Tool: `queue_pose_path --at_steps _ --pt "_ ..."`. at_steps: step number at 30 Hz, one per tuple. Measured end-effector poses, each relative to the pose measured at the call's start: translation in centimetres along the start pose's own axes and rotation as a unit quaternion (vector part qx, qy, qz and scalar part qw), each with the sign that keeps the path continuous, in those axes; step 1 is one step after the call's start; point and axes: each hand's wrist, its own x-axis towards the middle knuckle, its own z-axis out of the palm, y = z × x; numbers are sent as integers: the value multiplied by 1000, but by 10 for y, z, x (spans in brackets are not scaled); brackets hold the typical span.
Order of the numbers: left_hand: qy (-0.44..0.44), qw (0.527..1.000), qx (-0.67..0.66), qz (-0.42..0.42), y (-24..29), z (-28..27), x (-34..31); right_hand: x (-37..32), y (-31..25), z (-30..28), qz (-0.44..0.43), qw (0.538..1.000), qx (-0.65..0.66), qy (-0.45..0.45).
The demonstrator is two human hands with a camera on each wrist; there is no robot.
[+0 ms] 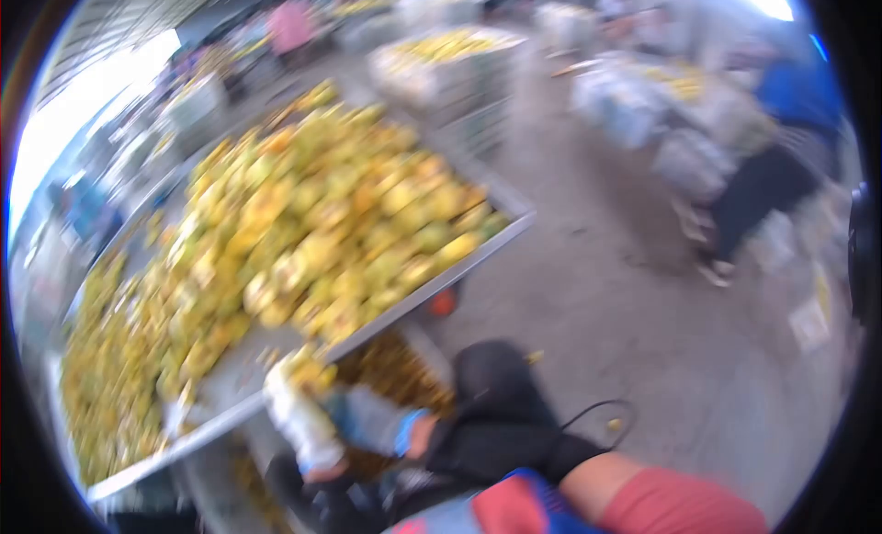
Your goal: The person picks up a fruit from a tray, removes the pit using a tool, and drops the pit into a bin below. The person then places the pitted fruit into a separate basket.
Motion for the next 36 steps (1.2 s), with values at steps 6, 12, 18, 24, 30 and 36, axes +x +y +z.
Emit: queue_pose_path --at_steps 6,12,18,24,30,36 --pt "-87 995 29 -42 56 14 -7 0 15 7 127 921 369 -2" --pt "-187 978 90 -16 61 7 -15 -9 4 -21 241 809 519 -136" --pt "-40 977 -168 -123 47 8 -15 -6 53 44 189 417 792 -404" --pt "-10 884 -433 -178 20 -64 -2 -12 10 29 62 970 199 -121" --pt "273 961 54 -4 66 -180 27 -15 29 20 217 975 -32 -33" --pt "55 887 400 226 49 -141 122 2 38 19 230 972 -23 52"
